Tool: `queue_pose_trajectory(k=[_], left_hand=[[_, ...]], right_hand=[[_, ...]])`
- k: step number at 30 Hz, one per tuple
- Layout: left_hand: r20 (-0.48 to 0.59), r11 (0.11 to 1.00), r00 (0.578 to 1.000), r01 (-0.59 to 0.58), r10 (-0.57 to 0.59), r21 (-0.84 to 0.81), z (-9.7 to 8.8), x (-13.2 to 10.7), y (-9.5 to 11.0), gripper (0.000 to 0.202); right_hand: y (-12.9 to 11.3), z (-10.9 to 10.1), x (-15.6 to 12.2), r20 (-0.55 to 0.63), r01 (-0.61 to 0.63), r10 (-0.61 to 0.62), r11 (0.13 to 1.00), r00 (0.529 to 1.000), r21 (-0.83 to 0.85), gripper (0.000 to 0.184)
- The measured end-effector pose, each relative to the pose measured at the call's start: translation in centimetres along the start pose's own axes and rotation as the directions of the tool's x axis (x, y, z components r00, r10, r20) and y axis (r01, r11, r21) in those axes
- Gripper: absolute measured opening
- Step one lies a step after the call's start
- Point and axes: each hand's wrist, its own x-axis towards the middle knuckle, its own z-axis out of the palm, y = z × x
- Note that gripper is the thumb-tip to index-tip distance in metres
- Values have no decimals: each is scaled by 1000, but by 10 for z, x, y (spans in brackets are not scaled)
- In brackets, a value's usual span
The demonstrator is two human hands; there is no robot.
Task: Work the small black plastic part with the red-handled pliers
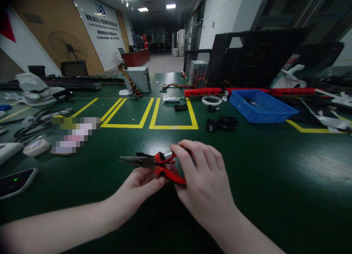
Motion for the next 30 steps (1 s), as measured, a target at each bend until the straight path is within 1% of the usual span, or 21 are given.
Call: queue_pose_trajectory(k=[4, 5, 6, 7, 9, 10, 12, 13, 14, 15, 16, 17, 18, 19, 21, 23, 25, 27, 28, 29, 30], left_hand=[[129, 981, 991, -57, 33, 185, -4, -1, 4, 31], [170, 953, 984, -101, 53, 286, -6, -1, 7, 30], [215, 898, 973, -163, 79, 408, -8, -1, 11, 30], [271, 798, 957, -242, 103, 552, -10, -1, 15, 30], [413, 485, 903, -417, 121, 769, -18, -1, 23, 35], [480, 309, 869, -493, 120, 813, -23, 0, 27, 37], [601, -32, 789, -602, 125, 797, -37, 2, 32, 37], [655, -162, 746, -636, 120, 755, -45, 4, 34, 35], [694, -251, 711, -656, 112, 712, -52, 5, 36, 33], [707, -295, 699, -657, 106, 693, -60, 6, 38, 32], [695, -301, 711, -643, 106, 704, -66, 7, 41, 32], [668, -277, 735, -623, 114, 732, -71, 7, 43, 32], [630, -226, 766, -596, 128, 770, -74, 7, 45, 32], [587, -147, 796, -570, 144, 808, -75, 6, 47, 33], [497, 84, 850, -516, 173, 853, -72, 4, 50, 33], [399, 376, 900, -436, 175, 818, -61, 2, 49, 32], [309, 651, 942, -319, 134, 689, -47, 2, 43, 34], [297, 876, 953, -187, 52, 445, -31, 3, 32, 35], [312, 944, 950, -114, 13, 309, -23, 4, 27, 33], [302, 979, 953, -50, -12, 197, -16, 5, 21, 33], [254, 994, 967, -15, -12, 104, -11, 7, 16, 33]], right_hand=[[3, 1, 1, -14, 5, -4, 999, 1000, 45, 38], [5, 1, 1, -15, 9, -8, 998, 1000, 62, 39], [8, 0, 1, -17, 17, -15, 997, 1000, 81, 40], [11, -2, 0, -21, 29, -27, 995, 999, 99, 42], [19, -5, -1, -36, 60, -56, 991, 998, 122, 44], [23, -6, -2, -41, 72, -67, 989, 997, 127, 45], [31, -9, -3, -46, 80, -74, 989, 996, 128, 47], [34, -10, -3, -47, 81, -75, 988, 996, 128, 47], [37, -10, -3, -46, 82, -77, 988, 996, 129, 47], [39, -10, -3, -49, 88, -82, 988, 995, 125, 48], [40, -9, -2, -58, 94, -88, 989, 994, 114, 48], [40, -8, -2, -67, 99, -93, 990, 993, 98, 48], [40, -7, -1, -80, 103, -97, 991, 992, 80, 49], [40, -5, -1, -94, 105, -99, 992, 991, 63, 49], [38, -2, 0, -110, 104, -99, 994, 989, 36, 52], [33, -1, 1, -106, 98, -95, 995, 990, 25, 54], [27, 0, 2, -98, 79, -76, 996, 992, 30, 53], [18, 0, 3, -101, 52, -47, 997, 994, 48, 51], [14, 1, 3, -99, 41, -35, 997, 994, 62, 50], [10, 2, 4, -91, 31, -23, 996, 996, 83, 48], [6, 2, 5, -71, 15, -7, 993, 997, 118, 46]])
